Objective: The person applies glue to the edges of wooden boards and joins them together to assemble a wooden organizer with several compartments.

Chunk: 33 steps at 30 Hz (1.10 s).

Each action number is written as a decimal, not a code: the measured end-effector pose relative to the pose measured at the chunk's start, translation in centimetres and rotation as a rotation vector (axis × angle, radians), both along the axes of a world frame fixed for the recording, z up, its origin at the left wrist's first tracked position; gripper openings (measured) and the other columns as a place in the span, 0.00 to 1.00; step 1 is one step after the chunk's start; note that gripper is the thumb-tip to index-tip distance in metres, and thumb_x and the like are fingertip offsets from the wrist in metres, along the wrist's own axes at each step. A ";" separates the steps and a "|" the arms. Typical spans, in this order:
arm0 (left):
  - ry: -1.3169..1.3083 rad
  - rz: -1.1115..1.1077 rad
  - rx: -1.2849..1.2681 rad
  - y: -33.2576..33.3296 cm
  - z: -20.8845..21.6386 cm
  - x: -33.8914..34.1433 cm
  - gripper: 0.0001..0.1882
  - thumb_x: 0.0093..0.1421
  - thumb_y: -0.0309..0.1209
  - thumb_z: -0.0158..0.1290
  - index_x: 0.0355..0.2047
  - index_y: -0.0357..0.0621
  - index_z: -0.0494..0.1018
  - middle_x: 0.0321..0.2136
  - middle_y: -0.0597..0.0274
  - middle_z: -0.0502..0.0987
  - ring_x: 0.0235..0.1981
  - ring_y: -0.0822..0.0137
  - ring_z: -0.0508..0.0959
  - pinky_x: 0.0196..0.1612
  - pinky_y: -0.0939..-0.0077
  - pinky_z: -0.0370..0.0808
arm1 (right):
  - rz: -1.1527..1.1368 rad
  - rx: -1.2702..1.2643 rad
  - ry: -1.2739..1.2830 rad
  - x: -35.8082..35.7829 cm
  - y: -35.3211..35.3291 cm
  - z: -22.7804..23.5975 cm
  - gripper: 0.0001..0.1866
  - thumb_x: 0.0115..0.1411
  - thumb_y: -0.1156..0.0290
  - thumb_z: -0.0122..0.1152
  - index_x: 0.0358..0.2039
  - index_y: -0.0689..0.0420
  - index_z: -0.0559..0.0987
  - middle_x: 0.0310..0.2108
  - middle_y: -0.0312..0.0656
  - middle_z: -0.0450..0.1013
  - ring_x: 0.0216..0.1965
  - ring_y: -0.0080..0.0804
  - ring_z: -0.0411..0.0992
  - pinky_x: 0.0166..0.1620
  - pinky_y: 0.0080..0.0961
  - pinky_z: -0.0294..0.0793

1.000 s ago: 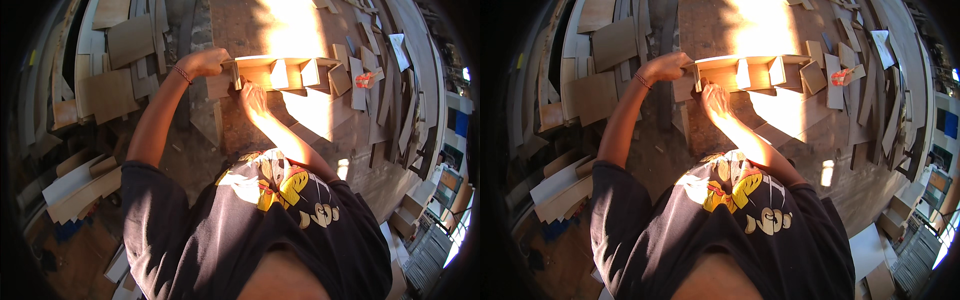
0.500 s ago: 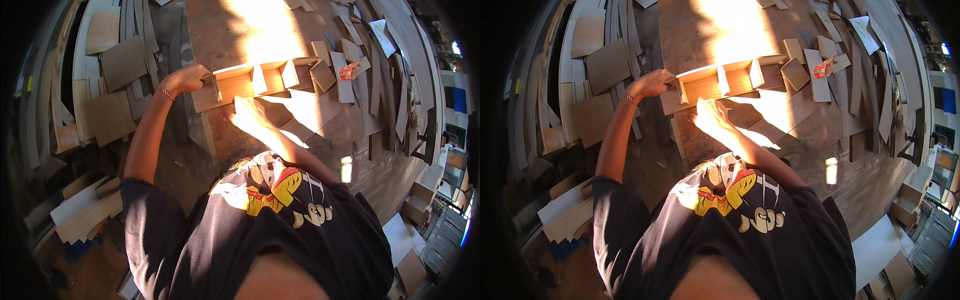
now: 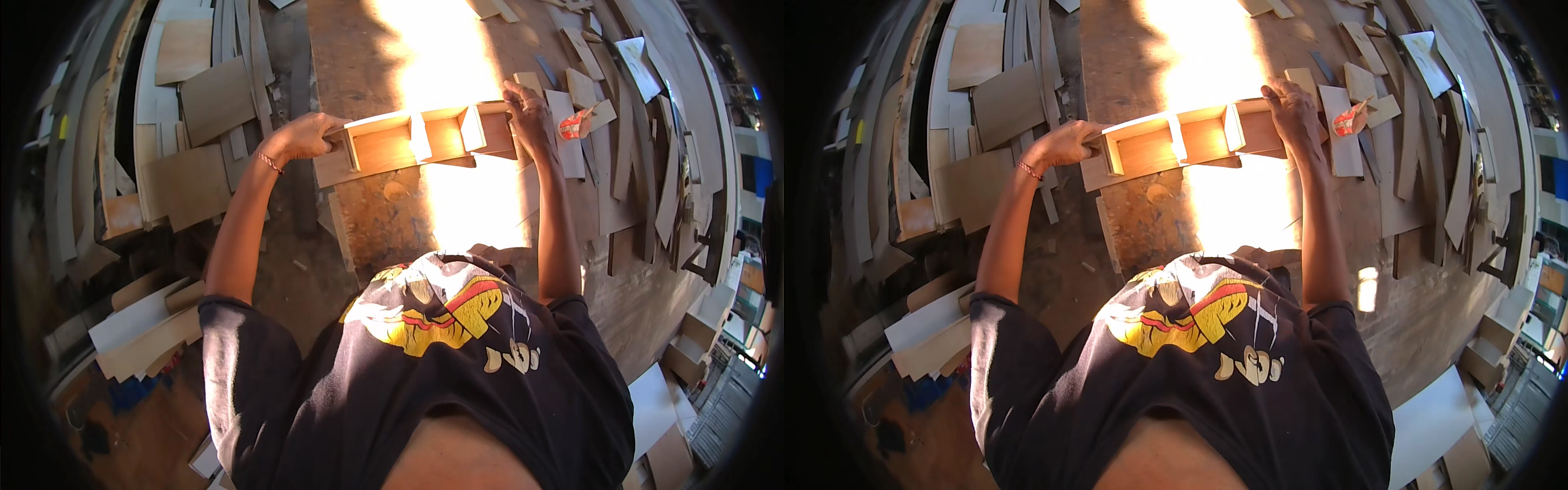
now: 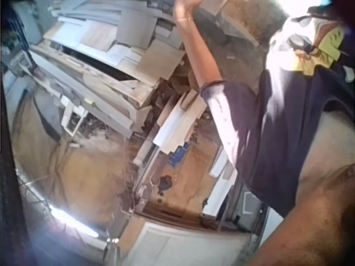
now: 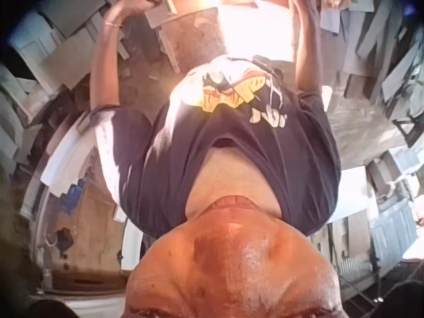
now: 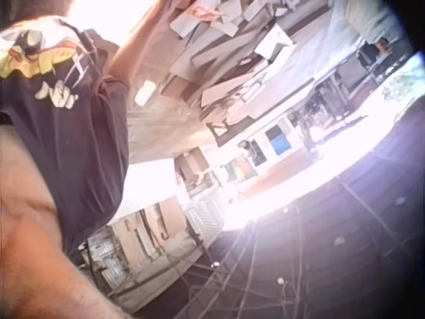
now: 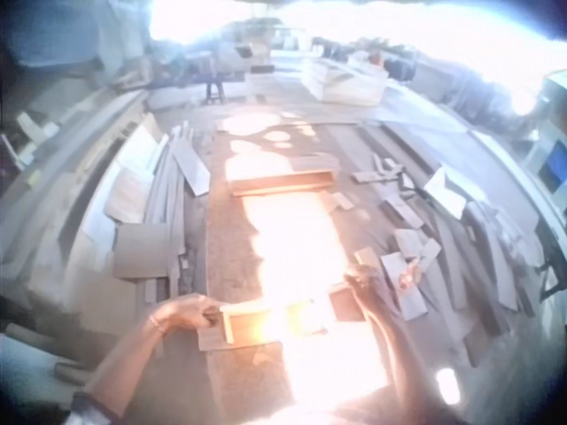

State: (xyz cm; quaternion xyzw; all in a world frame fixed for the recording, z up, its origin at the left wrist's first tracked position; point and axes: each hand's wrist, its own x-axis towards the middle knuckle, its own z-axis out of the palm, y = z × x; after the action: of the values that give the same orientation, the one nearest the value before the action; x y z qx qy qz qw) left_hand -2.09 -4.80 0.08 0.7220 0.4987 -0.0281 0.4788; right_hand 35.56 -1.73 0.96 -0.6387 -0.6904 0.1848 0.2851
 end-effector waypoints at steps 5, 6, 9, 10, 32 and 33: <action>0.008 0.117 0.224 -1.8 0.9 -1.8 0.32 0.50 0.38 0.59 0.55 0.41 0.64 0.45 0.52 0.73 0.49 0.62 0.72 0.50 0.73 0.68 | 0.172 -0.209 -0.098 0.7 2.0 -1.6 0.30 0.59 0.44 0.46 0.40 0.61 0.77 0.41 0.52 0.73 0.47 0.45 0.69 0.49 0.34 0.67; -0.003 0.131 0.255 -2.1 1.2 -2.4 0.34 0.51 0.42 0.59 0.56 0.41 0.63 0.49 0.52 0.72 0.52 0.63 0.70 0.52 0.73 0.67 | 0.160 -0.250 -0.150 1.0 2.4 -1.6 0.32 0.58 0.42 0.45 0.40 0.61 0.77 0.35 0.52 0.75 0.41 0.42 0.73 0.44 0.32 0.69; -0.362 0.473 0.081 -3.5 0.3 -3.9 0.33 0.55 0.47 0.54 0.55 0.39 0.64 0.54 0.57 0.67 0.56 0.62 0.65 0.54 0.67 0.64 | 0.163 -0.237 -0.024 4.1 4.5 -5.1 0.33 0.58 0.41 0.46 0.40 0.61 0.77 0.31 0.49 0.75 0.35 0.35 0.74 0.42 0.27 0.69; -0.392 0.573 0.048 -4.3 0.0 -4.2 0.33 0.55 0.49 0.53 0.55 0.39 0.64 0.54 0.58 0.67 0.56 0.63 0.65 0.54 0.67 0.64 | 0.202 -0.199 0.089 3.5 4.1 -4.7 0.33 0.58 0.41 0.46 0.40 0.62 0.77 0.30 0.46 0.75 0.35 0.28 0.73 0.41 0.22 0.68; -0.458 1.284 0.236 -9.5 -4.7 1.6 0.15 0.57 0.18 0.48 0.45 0.34 0.71 0.34 0.62 0.75 0.37 0.77 0.74 0.41 0.84 0.71 | -0.105 -0.494 0.634 4.7 2.3 -4.4 0.40 0.63 0.41 0.27 0.47 0.70 0.69 0.45 0.55 0.69 0.50 0.40 0.68 0.53 0.34 0.68; -0.441 1.284 0.285 -9.4 -4.9 1.8 0.15 0.56 0.17 0.48 0.45 0.34 0.71 0.34 0.62 0.75 0.36 0.77 0.74 0.41 0.84 0.71 | -0.105 -0.475 0.643 4.7 2.0 -4.4 0.40 0.63 0.41 0.27 0.47 0.71 0.69 0.45 0.55 0.69 0.50 0.40 0.68 0.53 0.34 0.68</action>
State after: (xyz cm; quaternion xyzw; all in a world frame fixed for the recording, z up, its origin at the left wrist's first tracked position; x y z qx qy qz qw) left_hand -0.32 -14.23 -4.80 0.3288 0.7172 0.4736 0.3915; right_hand 40.22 0.25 -3.48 -0.6310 -0.4705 0.5147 0.3399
